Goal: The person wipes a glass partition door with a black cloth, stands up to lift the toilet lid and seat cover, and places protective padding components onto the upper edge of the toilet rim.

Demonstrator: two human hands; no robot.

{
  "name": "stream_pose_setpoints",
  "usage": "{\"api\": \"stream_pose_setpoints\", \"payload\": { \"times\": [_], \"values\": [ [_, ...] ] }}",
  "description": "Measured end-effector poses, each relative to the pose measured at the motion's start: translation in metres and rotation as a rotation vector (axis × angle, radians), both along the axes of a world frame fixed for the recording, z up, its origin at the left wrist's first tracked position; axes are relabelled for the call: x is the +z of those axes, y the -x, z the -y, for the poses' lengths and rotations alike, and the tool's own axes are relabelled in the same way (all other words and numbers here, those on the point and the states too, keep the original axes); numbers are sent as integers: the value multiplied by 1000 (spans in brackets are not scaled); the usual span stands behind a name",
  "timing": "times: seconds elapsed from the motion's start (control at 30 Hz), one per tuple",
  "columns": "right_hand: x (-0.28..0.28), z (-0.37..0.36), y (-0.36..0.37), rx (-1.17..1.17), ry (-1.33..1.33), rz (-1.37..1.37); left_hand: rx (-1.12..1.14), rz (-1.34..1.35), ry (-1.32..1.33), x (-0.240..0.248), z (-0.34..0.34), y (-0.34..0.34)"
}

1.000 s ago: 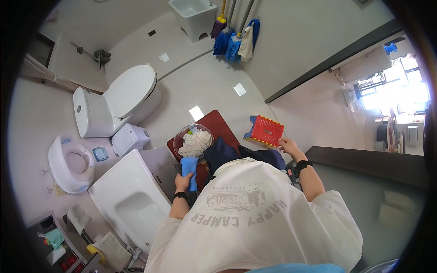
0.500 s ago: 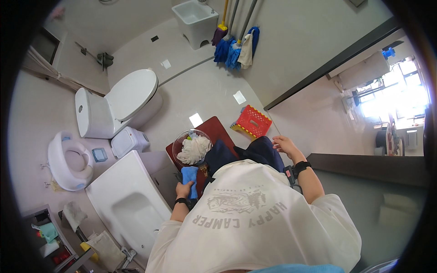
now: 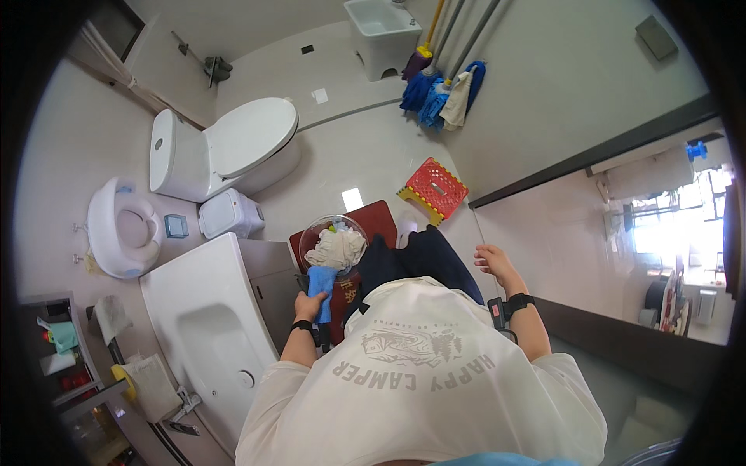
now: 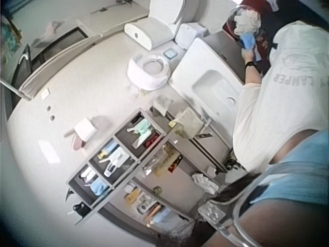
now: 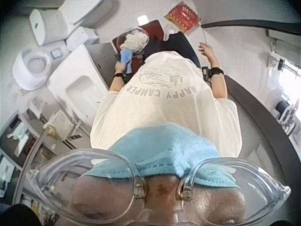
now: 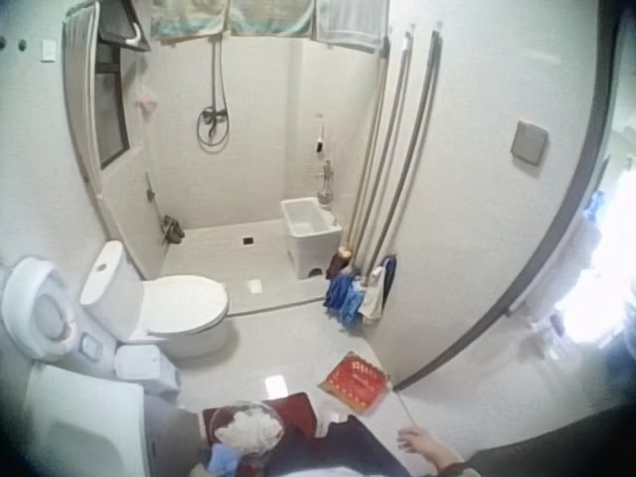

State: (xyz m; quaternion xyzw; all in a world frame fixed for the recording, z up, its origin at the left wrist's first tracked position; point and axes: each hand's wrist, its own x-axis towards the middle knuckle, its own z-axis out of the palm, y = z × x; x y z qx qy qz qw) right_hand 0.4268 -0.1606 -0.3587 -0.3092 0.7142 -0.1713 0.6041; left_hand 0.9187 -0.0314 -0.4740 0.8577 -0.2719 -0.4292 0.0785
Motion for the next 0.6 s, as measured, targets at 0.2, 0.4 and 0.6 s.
{"api": "stream_pose_setpoints", "payload": {
  "times": [0.2, 0.4, 0.6],
  "values": [
    [-17, 46, 26, 109, -52, -28, 11, 61, -44, 15, 5, 33],
    [-47, 131, 36, 262, -108, 18, 137, 135, -94, 36, 4, 69],
    [-82, 234, 66, 373, -111, 67, 362, 121, -81, 43, 24, 129]
  ]
}}
